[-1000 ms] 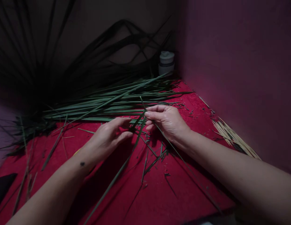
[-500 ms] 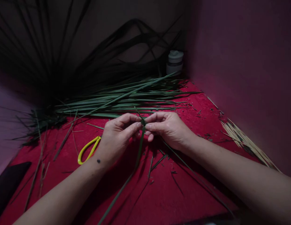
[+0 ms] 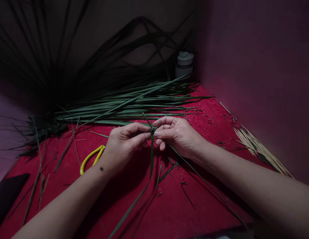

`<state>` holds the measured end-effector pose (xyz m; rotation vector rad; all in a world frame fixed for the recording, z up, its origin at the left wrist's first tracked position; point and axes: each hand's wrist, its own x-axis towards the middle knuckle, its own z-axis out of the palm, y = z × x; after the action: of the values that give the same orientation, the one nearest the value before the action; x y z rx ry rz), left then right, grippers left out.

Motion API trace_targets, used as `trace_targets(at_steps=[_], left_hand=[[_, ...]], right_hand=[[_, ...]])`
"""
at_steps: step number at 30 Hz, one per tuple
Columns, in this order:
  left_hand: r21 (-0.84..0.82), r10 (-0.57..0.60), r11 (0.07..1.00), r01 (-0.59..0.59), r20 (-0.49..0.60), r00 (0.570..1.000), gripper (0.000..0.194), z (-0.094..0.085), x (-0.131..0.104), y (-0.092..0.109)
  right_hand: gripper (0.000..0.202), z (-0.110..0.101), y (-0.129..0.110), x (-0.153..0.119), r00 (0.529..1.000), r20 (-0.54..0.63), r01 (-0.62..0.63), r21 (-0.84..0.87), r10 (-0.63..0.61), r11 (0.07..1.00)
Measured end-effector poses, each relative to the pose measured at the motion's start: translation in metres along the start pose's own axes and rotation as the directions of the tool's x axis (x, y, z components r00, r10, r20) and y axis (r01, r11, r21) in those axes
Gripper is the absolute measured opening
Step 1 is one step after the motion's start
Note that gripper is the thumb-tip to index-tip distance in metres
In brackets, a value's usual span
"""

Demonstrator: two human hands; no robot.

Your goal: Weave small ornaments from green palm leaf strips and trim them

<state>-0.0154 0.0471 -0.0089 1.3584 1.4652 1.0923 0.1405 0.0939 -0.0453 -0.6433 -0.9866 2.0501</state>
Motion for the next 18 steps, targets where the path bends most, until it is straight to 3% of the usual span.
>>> trace_targets(at_steps=[4,7,10,14,18], left_hand=[[-0.08,-0.094,0.992,0.101,0.089,0.992,0.011,-0.0018,0.0039,-0.0034],[-0.099,-0.129,0.985,0.14,0.111,0.985,0.012,-0.001,0.0041,-0.0053],[-0.071,-0.112,0.99,0.119,0.094,0.989,0.011,0.0,0.0024,-0.0055],[-0.044,-0.099,0.994,0.104,0.096,0.99,0.011,0.0009,0.0002,-0.0028],[-0.018,-0.113,0.993,0.116,0.11,0.987,0.012,0.0019,-0.0013,-0.0029]], right_hand=[[0.023,0.0014,0.001,0.0005,0.998,-0.056,0.006,-0.042,-0.009,0.999],[0.021,0.0037,-0.0004,-0.0006,0.995,-0.096,0.019,-0.165,-0.035,0.986],[0.018,0.0054,-0.0022,-0.0026,0.979,-0.088,0.139,-0.359,-0.182,0.923],[0.01,0.0076,-0.0027,-0.0054,0.927,-0.036,0.29,-0.566,-0.374,0.772],[0.011,0.0091,-0.0012,-0.0063,0.915,-0.051,0.294,-0.594,-0.4,0.749]])
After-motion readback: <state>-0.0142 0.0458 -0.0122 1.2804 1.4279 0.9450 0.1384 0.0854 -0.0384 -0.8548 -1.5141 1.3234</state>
